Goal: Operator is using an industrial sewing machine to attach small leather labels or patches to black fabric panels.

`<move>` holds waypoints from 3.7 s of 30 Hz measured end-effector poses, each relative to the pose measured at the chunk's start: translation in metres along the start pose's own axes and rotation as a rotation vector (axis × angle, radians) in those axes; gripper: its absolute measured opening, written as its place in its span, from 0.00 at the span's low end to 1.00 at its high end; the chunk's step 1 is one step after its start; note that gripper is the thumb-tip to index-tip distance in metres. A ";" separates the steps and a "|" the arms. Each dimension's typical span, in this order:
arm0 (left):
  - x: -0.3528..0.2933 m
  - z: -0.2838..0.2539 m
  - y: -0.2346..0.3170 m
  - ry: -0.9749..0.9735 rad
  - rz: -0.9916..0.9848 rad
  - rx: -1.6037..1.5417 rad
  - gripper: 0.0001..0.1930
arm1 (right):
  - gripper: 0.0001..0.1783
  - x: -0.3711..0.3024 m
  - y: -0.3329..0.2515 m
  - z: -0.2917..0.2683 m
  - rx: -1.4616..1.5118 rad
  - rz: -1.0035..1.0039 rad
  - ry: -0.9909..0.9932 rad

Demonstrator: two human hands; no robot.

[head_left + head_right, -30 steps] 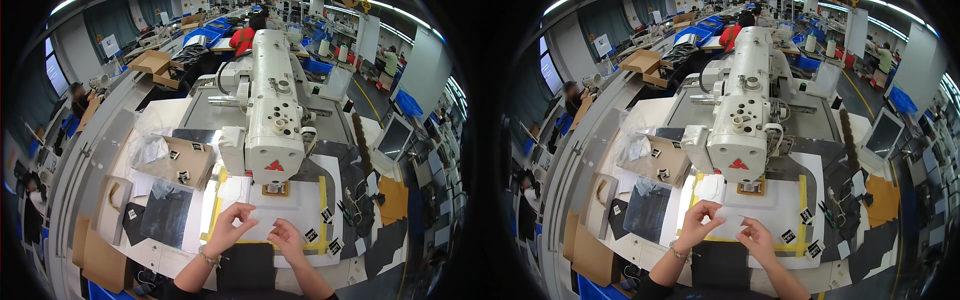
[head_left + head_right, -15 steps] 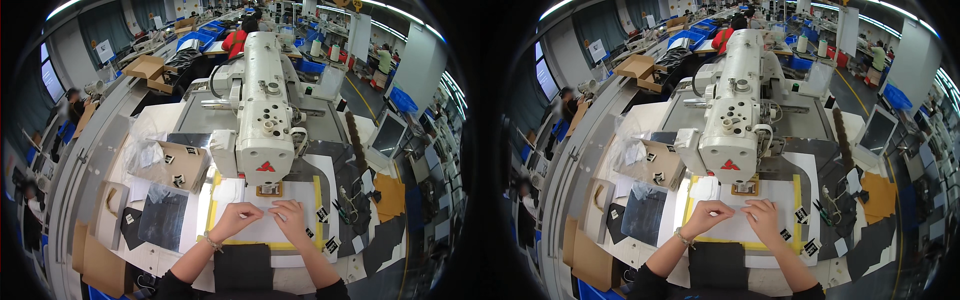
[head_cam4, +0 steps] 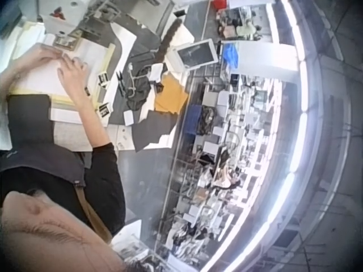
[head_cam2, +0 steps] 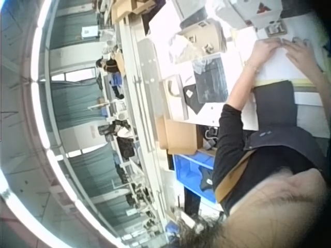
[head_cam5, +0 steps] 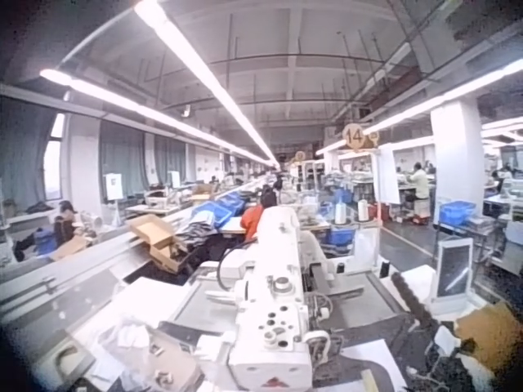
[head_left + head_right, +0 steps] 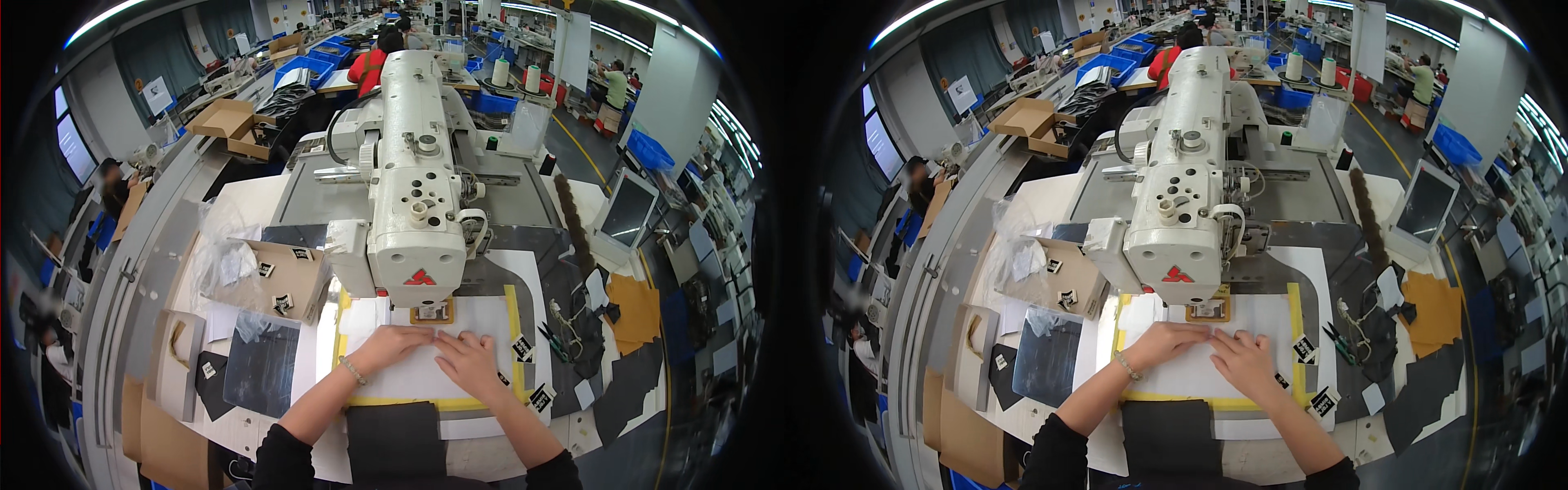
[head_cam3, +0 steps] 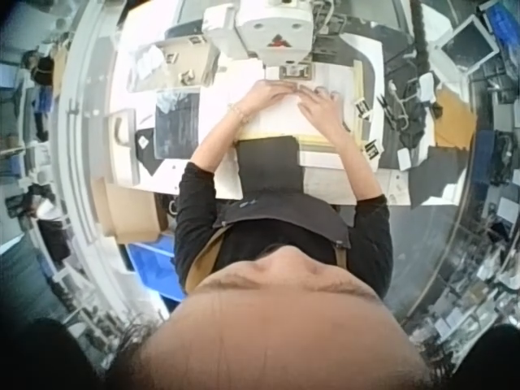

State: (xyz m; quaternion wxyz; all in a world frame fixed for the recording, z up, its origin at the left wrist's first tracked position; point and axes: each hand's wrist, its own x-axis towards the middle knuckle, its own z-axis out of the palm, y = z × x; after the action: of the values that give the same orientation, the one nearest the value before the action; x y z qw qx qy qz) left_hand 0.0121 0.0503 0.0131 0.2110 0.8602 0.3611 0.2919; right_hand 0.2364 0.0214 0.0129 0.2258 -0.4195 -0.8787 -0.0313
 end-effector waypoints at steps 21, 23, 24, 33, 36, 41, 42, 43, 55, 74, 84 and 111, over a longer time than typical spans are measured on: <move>-0.007 0.009 0.042 0.102 0.032 0.422 0.25 | 0.27 0.005 -0.025 0.022 -0.125 0.181 -0.038; 0.000 0.010 0.043 0.099 -0.004 0.440 0.28 | 0.26 0.004 -0.023 0.027 -0.126 0.180 -0.032; 0.003 0.010 0.042 0.093 -0.026 0.421 0.29 | 0.25 0.005 -0.024 0.029 -0.129 0.184 -0.015; 0.023 0.019 0.032 0.015 -0.098 0.362 0.35 | 0.24 0.007 -0.023 0.026 -0.129 0.209 -0.022; 0.026 0.020 0.031 0.006 -0.106 0.395 0.35 | 0.23 0.008 -0.023 0.024 -0.143 0.209 -0.041; 0.028 0.022 0.036 0.010 -0.113 0.443 0.36 | 0.23 0.007 -0.023 0.024 -0.181 0.222 -0.077; 0.029 0.023 0.036 0.015 -0.103 0.450 0.36 | 0.23 0.005 -0.023 0.023 -0.179 0.223 -0.078; 0.030 0.024 0.037 0.021 -0.092 0.457 0.36 | 0.23 0.004 -0.024 0.022 -0.177 0.226 -0.079; 0.029 0.026 0.034 0.092 -0.053 0.501 0.34 | 0.23 0.008 -0.026 0.024 -0.162 0.255 -0.089; 0.006 0.016 0.045 0.076 -0.098 0.448 0.27 | 0.24 -0.020 -0.039 -0.014 -0.087 0.225 0.007; -0.086 0.010 0.111 -0.114 -0.248 0.124 0.23 | 0.17 -0.113 -0.080 -0.039 0.212 0.327 0.038; -0.086 0.003 0.114 0.139 -0.156 -0.106 0.09 | 0.25 -0.112 -0.083 -0.044 0.265 0.204 0.141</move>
State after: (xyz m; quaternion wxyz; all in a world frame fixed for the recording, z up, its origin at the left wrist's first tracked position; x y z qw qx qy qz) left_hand 0.0218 -0.0888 0.0463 0.2528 0.7948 0.4248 0.3521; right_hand 0.2515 -0.1241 0.0163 0.3419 -0.4697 -0.8101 0.0785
